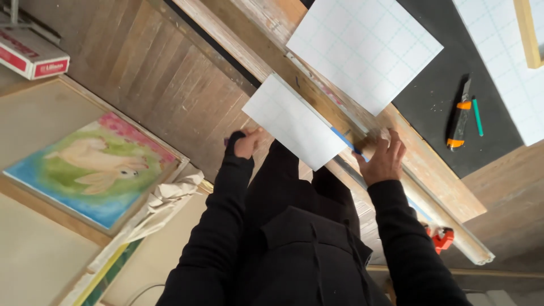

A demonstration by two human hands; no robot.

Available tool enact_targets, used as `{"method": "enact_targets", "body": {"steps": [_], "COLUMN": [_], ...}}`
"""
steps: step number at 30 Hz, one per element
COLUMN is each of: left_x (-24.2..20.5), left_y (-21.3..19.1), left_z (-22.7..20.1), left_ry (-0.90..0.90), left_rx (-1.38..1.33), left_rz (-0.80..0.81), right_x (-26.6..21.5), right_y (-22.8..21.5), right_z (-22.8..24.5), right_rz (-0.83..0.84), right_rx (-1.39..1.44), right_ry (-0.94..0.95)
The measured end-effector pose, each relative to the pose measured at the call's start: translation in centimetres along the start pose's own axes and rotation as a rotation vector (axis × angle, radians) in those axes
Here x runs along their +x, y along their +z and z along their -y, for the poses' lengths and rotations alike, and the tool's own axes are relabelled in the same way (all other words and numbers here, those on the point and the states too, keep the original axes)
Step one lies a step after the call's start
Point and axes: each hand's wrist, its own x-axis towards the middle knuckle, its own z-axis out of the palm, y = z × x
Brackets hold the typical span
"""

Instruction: The recorder measures a piece of grid paper to fit a wooden frame and cuts it using a utility knife and straight edge.

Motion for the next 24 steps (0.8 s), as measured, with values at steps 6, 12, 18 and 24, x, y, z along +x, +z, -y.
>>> {"method": "enact_targets", "body": {"steps": [6, 12, 18, 24], "left_x": [-0.9, -0.6, -2.5, -4.3], "left_y": [1.7, 3.6, 0.3, -12.0], "left_z": [-2.5, -0.3, -0.2, 4.9], "left_ry": [-0.308, -0.274, -0.262, -0.295], "left_rx": [-0.592, -0.499, -0.450, -0.492], "left_rz": [0.289, 0.271, 0.212, 0.039], "right_x": [0.6, 0.8, 0.7, 0.8], "right_y": [0.4, 0.6, 0.7, 1.2], "right_z": [-0.2, -1.1, -1.1, -1.8], "right_rz": [0.070, 0.088, 0.137, 0.129], "right_rx": [0.003, -0.081, -0.078, -0.151], "right_ry": [0.050, 0.010, 0.029, -0.017]}}
